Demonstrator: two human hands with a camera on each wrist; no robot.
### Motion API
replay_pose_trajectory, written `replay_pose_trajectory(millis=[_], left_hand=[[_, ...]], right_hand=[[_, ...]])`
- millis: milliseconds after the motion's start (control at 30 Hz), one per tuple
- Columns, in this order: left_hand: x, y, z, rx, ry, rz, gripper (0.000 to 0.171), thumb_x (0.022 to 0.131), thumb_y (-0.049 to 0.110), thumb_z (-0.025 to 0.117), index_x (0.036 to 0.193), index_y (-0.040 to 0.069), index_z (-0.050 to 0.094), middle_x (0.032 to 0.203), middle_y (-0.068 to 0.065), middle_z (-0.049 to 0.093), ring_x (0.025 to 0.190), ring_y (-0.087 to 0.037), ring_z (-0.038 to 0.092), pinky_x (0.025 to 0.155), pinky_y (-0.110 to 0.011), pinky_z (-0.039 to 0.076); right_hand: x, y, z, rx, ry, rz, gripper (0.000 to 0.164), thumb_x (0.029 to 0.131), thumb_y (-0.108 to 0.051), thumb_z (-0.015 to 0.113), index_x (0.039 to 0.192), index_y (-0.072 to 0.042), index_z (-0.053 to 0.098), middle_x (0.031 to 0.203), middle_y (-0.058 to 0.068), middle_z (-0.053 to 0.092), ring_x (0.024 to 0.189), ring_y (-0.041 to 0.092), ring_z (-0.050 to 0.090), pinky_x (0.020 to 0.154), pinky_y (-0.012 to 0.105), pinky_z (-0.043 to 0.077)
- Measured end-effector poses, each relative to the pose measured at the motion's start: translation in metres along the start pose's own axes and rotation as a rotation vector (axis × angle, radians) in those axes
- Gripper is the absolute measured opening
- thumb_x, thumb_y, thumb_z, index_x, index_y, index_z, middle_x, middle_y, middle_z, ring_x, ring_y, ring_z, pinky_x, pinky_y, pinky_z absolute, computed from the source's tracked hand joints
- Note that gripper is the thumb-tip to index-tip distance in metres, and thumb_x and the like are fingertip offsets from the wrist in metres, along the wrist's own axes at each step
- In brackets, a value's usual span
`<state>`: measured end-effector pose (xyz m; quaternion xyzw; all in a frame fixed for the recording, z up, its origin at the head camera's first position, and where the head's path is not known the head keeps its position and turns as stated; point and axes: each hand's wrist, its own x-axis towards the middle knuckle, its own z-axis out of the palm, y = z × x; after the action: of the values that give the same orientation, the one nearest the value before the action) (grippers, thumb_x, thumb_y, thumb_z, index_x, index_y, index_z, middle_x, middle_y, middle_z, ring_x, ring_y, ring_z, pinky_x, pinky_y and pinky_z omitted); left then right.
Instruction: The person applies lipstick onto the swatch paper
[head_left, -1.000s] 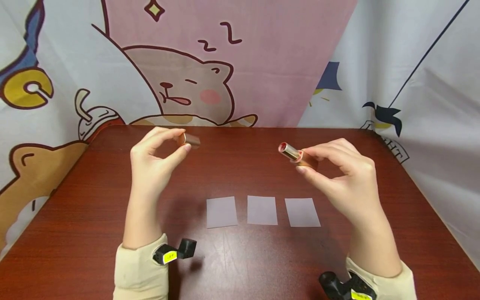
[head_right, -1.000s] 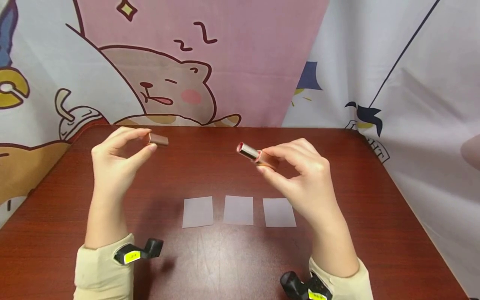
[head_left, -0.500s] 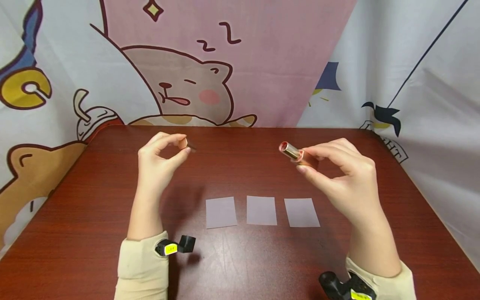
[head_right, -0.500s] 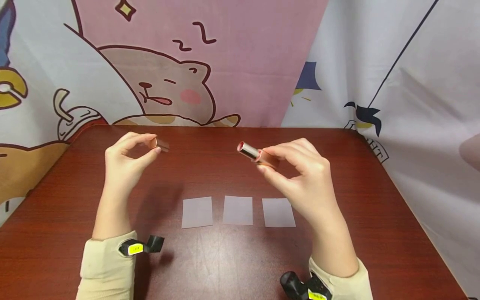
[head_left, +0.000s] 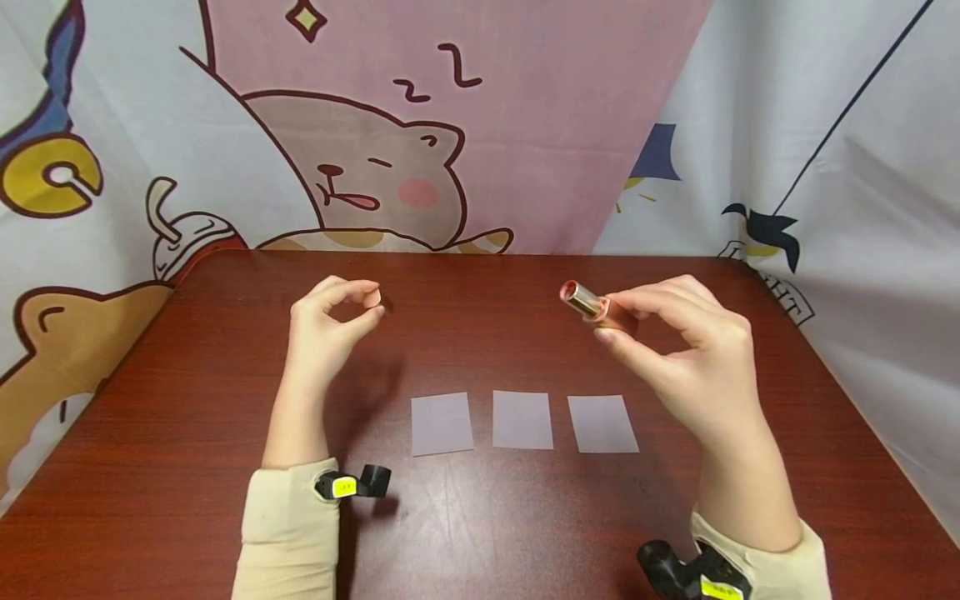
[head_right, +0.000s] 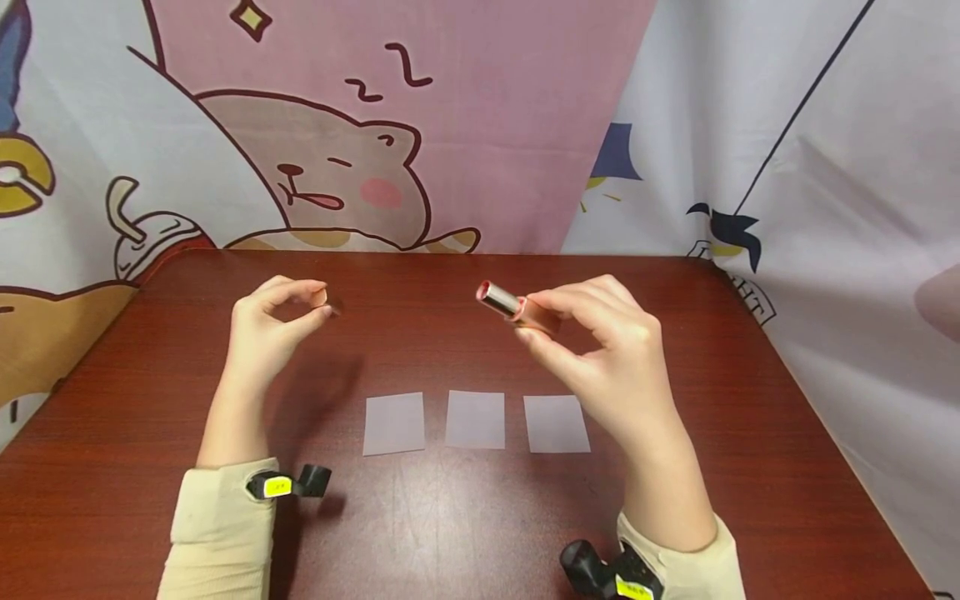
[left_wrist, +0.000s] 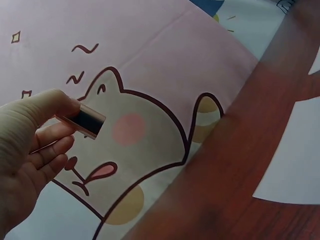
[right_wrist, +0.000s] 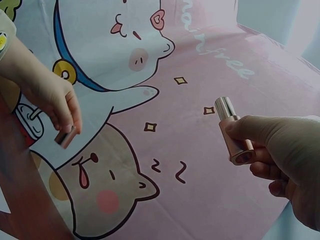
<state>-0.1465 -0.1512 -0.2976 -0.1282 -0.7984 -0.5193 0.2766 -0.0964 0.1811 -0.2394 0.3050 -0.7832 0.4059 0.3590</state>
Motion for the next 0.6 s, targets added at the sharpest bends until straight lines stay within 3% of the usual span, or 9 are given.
replay_pose_trajectory(millis=[233,400,600], left_hand=[[-0.001,-0.042,0.005,0.022,-0.041,-0.048,0.021,0.074,-0.007,0.077,0.094,-0.002,0.073,0.081,-0.013,0.064,0.081,-0.018,0.056,0.079,-0.025,0.039],[-0.004,-0.055,0.007,0.03,-0.073,-0.064,0.019,0.074,-0.006,0.077,0.092,-0.001,0.073,0.079,-0.009,0.064,0.08,-0.012,0.057,0.076,-0.025,0.04],[-0.008,-0.068,0.01,0.077,-0.11,-0.08,0.02,0.073,-0.007,0.076,0.091,-0.002,0.073,0.078,-0.008,0.064,0.079,-0.014,0.058,0.077,-0.026,0.041]], right_hand=[[0.0,0.001,0.0,0.011,0.007,0.002,0.021,0.068,0.0,0.079,0.087,0.0,0.074,0.075,0.003,0.067,0.077,0.009,0.054,0.07,0.02,0.04],[0.0,0.001,0.0,0.006,0.008,0.002,0.02,0.068,-0.001,0.08,0.087,-0.001,0.074,0.075,0.003,0.067,0.076,0.009,0.054,0.071,0.02,0.04],[0.0,0.001,-0.001,0.001,0.004,0.0,0.019,0.069,-0.001,0.079,0.087,-0.001,0.074,0.075,0.003,0.067,0.076,0.009,0.054,0.07,0.02,0.04]])
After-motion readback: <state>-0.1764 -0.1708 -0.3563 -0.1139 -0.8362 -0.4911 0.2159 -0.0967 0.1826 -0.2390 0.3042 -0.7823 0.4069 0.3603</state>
